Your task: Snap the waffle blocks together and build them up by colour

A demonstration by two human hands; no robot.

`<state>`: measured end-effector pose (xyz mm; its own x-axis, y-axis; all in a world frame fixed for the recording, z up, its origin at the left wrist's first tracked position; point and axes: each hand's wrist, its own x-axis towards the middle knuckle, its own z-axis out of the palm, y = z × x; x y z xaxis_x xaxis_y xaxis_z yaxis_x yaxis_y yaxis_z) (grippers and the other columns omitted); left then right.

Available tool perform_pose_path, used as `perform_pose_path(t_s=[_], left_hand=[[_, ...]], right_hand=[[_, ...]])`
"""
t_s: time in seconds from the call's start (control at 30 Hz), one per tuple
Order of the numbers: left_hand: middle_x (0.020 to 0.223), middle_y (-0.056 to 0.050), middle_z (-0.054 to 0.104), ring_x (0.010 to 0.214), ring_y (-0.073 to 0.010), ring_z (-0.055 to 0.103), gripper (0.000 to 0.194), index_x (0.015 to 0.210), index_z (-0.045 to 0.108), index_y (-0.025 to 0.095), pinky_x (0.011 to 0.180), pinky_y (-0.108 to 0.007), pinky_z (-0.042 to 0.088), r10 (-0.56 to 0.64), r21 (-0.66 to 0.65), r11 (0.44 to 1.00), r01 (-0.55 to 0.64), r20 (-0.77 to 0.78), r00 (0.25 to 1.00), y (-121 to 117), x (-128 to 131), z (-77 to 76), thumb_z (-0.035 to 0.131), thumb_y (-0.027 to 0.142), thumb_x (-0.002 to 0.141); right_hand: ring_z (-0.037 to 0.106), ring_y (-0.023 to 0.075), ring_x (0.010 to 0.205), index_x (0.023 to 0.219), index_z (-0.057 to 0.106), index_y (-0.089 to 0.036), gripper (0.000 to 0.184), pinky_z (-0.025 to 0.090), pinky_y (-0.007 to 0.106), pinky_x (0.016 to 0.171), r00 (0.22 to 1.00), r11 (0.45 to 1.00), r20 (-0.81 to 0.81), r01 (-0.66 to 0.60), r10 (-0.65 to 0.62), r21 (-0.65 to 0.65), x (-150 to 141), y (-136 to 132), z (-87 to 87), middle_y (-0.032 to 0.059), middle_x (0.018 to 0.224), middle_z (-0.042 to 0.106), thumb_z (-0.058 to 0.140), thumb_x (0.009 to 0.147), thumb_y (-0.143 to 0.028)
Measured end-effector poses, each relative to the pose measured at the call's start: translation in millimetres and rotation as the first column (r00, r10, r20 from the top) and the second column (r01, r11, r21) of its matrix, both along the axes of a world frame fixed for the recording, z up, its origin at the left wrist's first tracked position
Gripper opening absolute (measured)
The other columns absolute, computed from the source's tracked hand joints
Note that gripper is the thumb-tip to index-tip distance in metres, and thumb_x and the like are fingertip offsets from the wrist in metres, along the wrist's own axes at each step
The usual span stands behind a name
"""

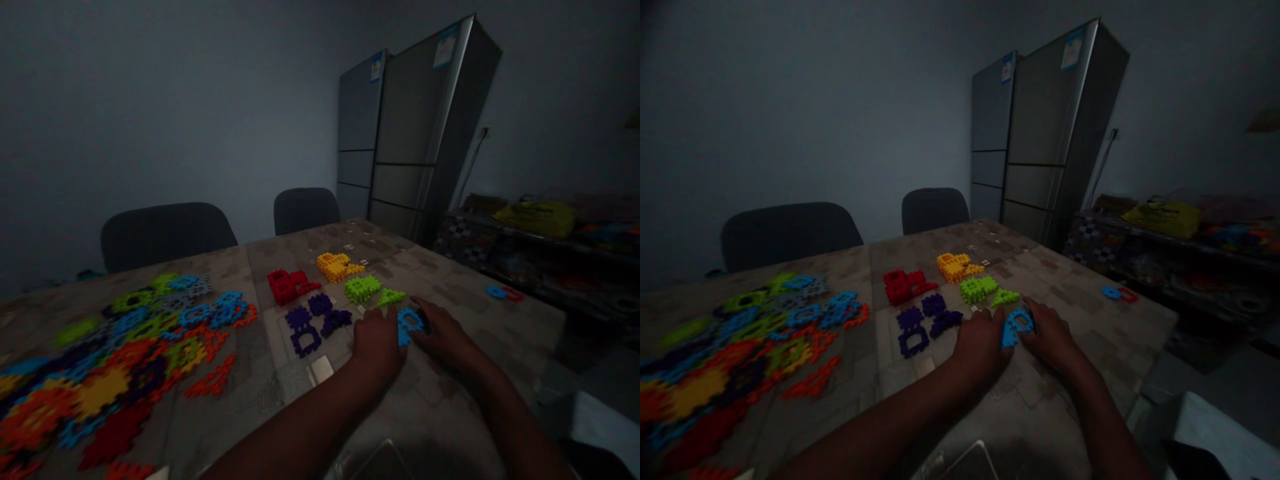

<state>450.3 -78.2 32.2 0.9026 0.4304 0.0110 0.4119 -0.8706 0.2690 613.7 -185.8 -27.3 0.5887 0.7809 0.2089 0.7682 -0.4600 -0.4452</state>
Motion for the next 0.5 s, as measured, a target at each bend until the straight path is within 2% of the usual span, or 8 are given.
perform_pose_path(t_s=[0.17, 0.27, 0.37, 0.5], left_hand=[[0.127, -0.018, 0.066, 0.116, -0.0342, 0.063, 0.077, 0.146, 0.045, 0.015, 0.092, -0.043, 0.055, 0.013, -0.011, 1.0, -0.012, 0.029, 0.999, -0.9, 0.5, -5.4, 0.076, 0.044, 0.081], [0.126, -0.019, 0.067, 0.114, -0.0359, 0.064, 0.082, 0.145, 0.047, 0.015, 0.091, -0.044, 0.056, 0.004, -0.033, 0.999, -0.002, 0.046, 0.999, 0.5, -2.5, -3.7, 0.078, 0.049, 0.078], [0.126, -0.017, 0.068, 0.113, -0.0349, 0.066, 0.077, 0.144, 0.05, 0.016, 0.092, -0.044, 0.057, -0.034, -0.065, 0.997, 0.038, 0.064, 0.997, 5.9, -13.8, 4.5, 0.078, 0.046, 0.079], [0.141, -0.015, 0.061, 0.127, -0.0312, 0.06, 0.071, 0.151, 0.043, 0.018, 0.104, -0.042, 0.051, -0.066, -0.091, 0.993, 0.077, 0.12, 0.991, 23.3, -48.8, 20.0, 0.07, 0.033, 0.087]], right_hand=[[0.053, 0.0378, 0.128, 0.148, 0.047, -0.012, 0.081, 0.041, 0.054, 0.105, 0.999, 0.999, -0.038, -0.025, 0.027, 0.034, 2.2, -2.6, -1.7, 0.019, 0.139, 0.06, 0.064, 0.072, -0.034], [0.058, 0.0358, 0.122, 0.148, 0.047, -0.015, 0.081, 0.044, 0.052, 0.103, 0.996, 0.997, -0.08, -0.04, 0.045, 0.07, 5.0, -5.5, -2.7, 0.0168, 0.134, 0.064, 0.065, 0.072, -0.038], [0.063, 0.0344, 0.117, 0.147, 0.048, -0.016, 0.077, 0.049, 0.049, 0.099, 0.991, 0.991, -0.121, -0.044, 0.06, 0.126, 7.1, -8.4, -0.3, 0.0171, 0.131, 0.065, 0.063, 0.077, -0.044], [0.059, 0.0361, 0.125, 0.147, 0.048, -0.018, 0.07, 0.045, 0.052, 0.105, 0.987, 0.978, -0.133, -0.062, 0.089, 0.197, 5.1, -9.5, 9.2, 0.0191, 0.138, 0.06, 0.056, 0.085, -0.048]])
